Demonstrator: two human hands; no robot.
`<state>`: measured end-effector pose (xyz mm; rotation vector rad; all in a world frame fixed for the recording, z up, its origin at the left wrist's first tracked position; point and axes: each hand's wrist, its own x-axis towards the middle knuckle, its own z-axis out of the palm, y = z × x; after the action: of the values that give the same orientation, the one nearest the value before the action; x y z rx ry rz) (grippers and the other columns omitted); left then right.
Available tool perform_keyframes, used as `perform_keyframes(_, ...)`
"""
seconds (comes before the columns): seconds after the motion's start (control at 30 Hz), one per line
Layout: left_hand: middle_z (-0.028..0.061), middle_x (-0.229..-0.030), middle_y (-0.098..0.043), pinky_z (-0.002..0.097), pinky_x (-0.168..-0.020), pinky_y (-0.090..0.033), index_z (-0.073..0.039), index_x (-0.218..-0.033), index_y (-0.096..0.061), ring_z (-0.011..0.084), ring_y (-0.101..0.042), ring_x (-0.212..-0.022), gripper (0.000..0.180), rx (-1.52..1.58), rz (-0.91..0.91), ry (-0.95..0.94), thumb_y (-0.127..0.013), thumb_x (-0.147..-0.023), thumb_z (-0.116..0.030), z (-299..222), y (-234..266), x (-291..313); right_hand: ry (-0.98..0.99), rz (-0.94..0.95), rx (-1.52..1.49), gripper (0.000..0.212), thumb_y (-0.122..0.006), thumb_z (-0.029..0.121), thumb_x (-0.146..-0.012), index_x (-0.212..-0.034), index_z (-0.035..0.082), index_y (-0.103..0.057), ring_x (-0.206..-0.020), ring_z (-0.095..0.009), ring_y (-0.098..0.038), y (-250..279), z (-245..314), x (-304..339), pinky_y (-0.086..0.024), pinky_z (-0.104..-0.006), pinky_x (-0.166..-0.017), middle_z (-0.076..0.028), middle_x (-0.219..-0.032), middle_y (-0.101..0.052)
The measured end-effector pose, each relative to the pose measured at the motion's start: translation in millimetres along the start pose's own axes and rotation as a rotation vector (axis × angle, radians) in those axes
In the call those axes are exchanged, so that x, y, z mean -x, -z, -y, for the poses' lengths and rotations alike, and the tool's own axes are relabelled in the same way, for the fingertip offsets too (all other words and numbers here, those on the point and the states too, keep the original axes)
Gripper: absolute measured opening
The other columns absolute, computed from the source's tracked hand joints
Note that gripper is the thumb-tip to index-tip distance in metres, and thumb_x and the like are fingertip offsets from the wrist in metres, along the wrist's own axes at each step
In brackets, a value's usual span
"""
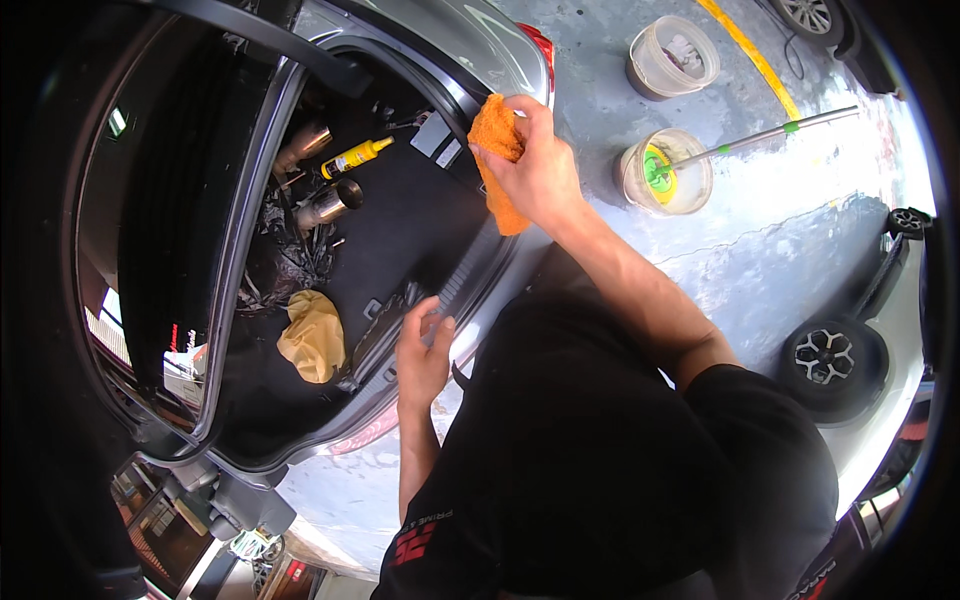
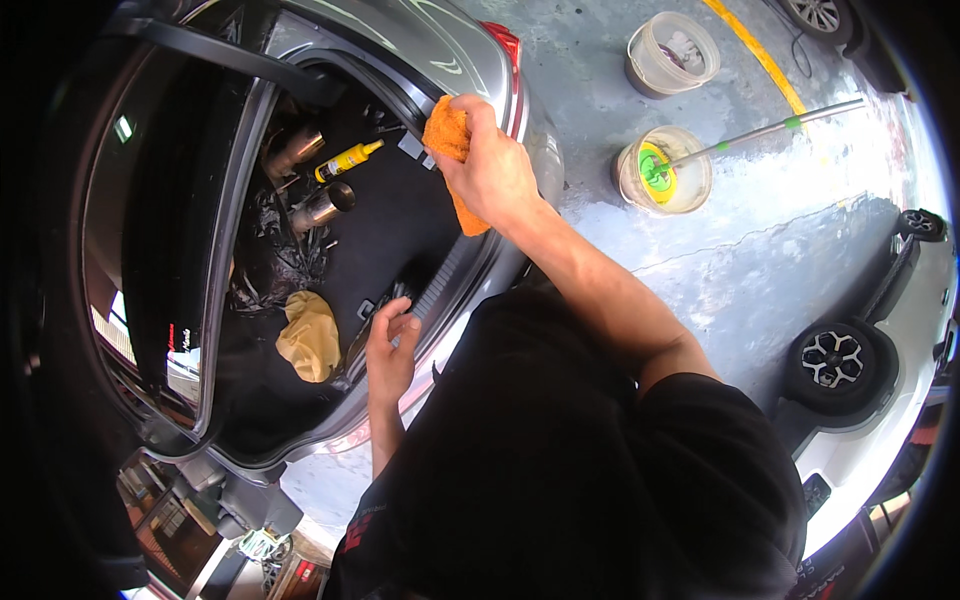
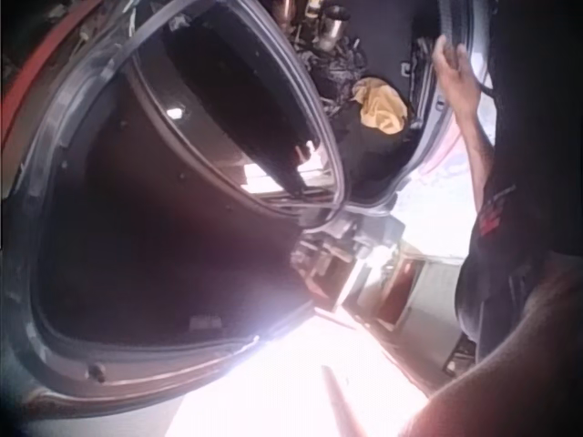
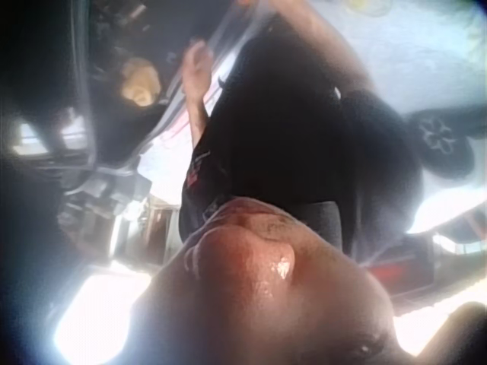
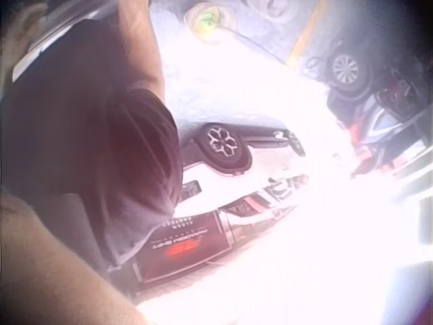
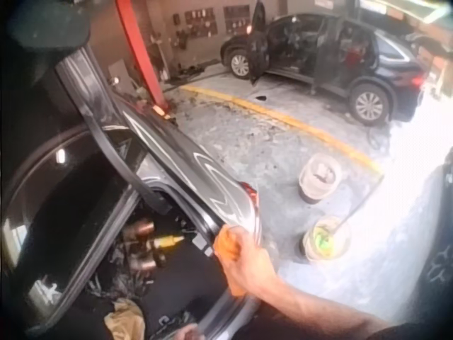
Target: The person opens the trunk of a silver Lexus and wipes the interior surfaces and edges with an orange microfiber cloth. They clean the trunk lid, side panels, and rubber seals while moving around the open trunk.
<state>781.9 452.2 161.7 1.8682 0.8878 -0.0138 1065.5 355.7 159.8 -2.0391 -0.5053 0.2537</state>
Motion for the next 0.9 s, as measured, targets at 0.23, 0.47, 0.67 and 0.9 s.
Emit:
perform_keyframes(0.23, 0.0181, -0.123, -0.068, 0.0412, -0.094, -0.054, -0.001, -0.130, -0.063, 0.0289, -0.067, -0.111, 0.037, -0.013, 0.038, 0.014, -0.070, -0.098, -0.020, 8, 4, -3, 0.158, 0.009, 0.109, 0.039, -0.068, 0.024, -0.096, -0.129, 0.004, -0.066, -0.095, -0.044, -0.070, -23, -15, -2, -0.058, -0.0487, -0.083, -0.029, -0.091, -0.068)
perform_keyframes(0.47, 0.0191, -0.120, -0.068, 0.0418, -0.093, -0.054, -0.002, -0.127, -0.064, 0.0317, -0.068, -0.108, 0.035, -0.022, 0.088, -0.052, -0.070, -0.097, -0.019, 15, -5, -8, 0.053, 0.267, 0.189, 0.032, -0.066, 0.019, -0.093, -0.119, 0.000, -0.070, -0.088, -0.045, -0.072, 3, 5, -15, -0.060, -0.0469, -0.080, -0.026, -0.094, -0.073)
perform_keyframes(0.67, 0.0207, -0.123, -0.068, 0.0425, -0.095, -0.053, -0.004, -0.127, -0.065, 0.0346, -0.067, -0.110, 0.037, -0.040, 0.147, -0.143, -0.071, -0.096, -0.022, 23, -13, -5, 0.471, 0.584, 1.037, 0.023, -0.066, 0.012, -0.090, -0.106, -0.004, -0.071, -0.091, -0.033, -0.077, 22, 44, -40, -0.063, -0.0412, -0.073, -0.021, -0.096, -0.076)
perform_keyframes(0.9, 0.0203, -0.125, -0.068, 0.0432, -0.094, -0.053, -0.004, -0.130, -0.064, 0.0338, -0.067, -0.114, 0.041, -0.099, 0.117, -0.015, -0.070, -0.097, -0.028, 52, -16, 27, 0.243, 0.586, 0.955, 0.023, -0.063, 0.013, -0.092, -0.109, 0.002, -0.075, -0.100, -0.037, -0.075, 6, 42, -45, -0.062, -0.0444, -0.084, -0.019, -0.108, -0.076)
